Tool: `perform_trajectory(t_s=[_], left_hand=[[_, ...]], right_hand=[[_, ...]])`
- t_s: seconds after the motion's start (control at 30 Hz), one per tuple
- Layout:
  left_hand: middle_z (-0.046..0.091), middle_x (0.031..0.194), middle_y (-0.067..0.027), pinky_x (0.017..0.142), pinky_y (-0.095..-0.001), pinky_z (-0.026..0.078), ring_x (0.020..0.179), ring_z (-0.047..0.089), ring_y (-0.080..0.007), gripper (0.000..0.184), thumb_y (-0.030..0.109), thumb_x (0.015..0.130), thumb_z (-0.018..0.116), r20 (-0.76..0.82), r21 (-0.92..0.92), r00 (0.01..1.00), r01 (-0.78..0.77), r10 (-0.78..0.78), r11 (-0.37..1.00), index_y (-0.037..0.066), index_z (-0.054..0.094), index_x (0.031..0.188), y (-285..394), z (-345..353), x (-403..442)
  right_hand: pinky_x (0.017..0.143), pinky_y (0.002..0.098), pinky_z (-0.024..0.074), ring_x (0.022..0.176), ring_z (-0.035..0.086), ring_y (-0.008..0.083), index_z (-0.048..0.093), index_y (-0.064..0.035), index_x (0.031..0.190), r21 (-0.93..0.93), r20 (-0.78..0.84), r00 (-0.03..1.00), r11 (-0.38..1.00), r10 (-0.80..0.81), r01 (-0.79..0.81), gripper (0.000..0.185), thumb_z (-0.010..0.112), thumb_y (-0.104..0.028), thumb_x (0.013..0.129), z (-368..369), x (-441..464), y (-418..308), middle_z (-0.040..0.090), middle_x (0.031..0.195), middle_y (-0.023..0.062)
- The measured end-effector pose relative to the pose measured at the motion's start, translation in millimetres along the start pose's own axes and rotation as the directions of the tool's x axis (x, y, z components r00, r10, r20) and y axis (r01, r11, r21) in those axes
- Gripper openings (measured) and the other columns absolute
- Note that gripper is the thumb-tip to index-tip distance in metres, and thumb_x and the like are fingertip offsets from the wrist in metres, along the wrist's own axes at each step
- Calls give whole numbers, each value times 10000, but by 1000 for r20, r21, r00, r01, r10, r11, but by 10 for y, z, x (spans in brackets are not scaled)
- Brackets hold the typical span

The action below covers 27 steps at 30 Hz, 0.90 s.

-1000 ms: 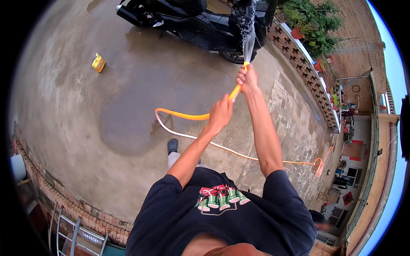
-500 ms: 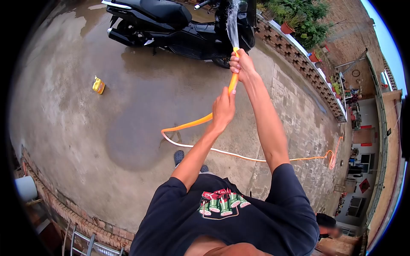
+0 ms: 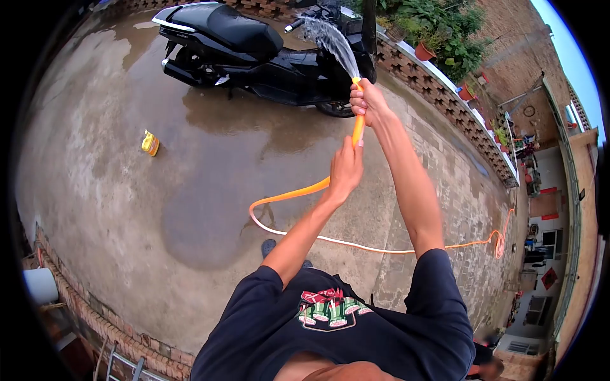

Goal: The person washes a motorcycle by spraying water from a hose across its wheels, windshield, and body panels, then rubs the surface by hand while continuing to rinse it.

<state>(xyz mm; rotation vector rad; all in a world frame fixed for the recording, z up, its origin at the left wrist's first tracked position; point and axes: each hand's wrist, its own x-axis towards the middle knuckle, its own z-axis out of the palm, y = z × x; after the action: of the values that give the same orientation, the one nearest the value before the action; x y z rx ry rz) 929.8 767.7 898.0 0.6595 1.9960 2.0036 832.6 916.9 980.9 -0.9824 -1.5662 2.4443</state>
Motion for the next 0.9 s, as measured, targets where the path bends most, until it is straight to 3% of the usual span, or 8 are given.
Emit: perform_trajectory(t_s=[0.07,0.23,0.3,0.4,0.53,0.63,0.9], left_hand=[[614,770,-307,661,-610,414,767,590,-541,331,309,1072,431,-3,1,1000,18,-18,1000,-6,460,974,-89,53,-36],[609,774,-296,657,-603,403,775,586,-538,324,307,1072,433,26,-40,997,79,-78,996,-4,463,989,-197,-82,-103],[602,762,-291,639,-593,399,768,586,-531,316,300,1075,432,-43,1,999,7,-7,1000,-1,456,981,-260,-91,-148],[603,766,-287,629,-584,396,767,585,-529,317,300,1077,432,-42,-61,998,45,-48,997,0,448,975,-281,-235,-237],[601,762,-281,625,-582,396,761,586,-524,313,297,1079,432,-53,21,998,28,-27,999,2,446,976,-318,-173,-140],[602,765,-283,636,-584,398,765,587,-524,315,300,1077,438,-66,-27,998,17,-18,1000,3,448,974,-307,-262,-187],[620,783,-282,668,-580,418,797,605,-512,329,321,1075,431,11,26,1000,3,-3,1000,10,461,973,17,-168,237]], right_hand=[[361,241,235,413,274,39,472,-108,895,-152,-38,999,988,34,-40,195,434,-261,1010,74,-2,82,367,610,-72],[363,246,237,416,272,43,474,-99,901,-122,-32,999,992,28,-32,212,431,-270,1019,162,-10,284,368,611,-66],[365,249,242,415,273,47,479,-94,906,-176,10,997,981,80,-77,210,431,-264,1019,218,-9,360,372,612,-60],[362,256,244,405,265,51,481,-84,912,-25,-13,1000,999,25,-26,216,449,-269,1019,287,-4,485,375,611,-55],[344,234,229,404,259,39,468,-111,917,-155,-29,998,986,61,-65,225,418,-295,1038,345,-59,438,364,609,-74],[351,238,231,405,276,42,472,-109,912,52,-89,996,998,-28,33,219,419,-286,1029,291,19,443,365,603,-73],[374,253,246,406,279,53,469,-101,897,-24,-44,999,1000,-16,15,250,391,-291,1040,166,182,-120,375,605,-65]])
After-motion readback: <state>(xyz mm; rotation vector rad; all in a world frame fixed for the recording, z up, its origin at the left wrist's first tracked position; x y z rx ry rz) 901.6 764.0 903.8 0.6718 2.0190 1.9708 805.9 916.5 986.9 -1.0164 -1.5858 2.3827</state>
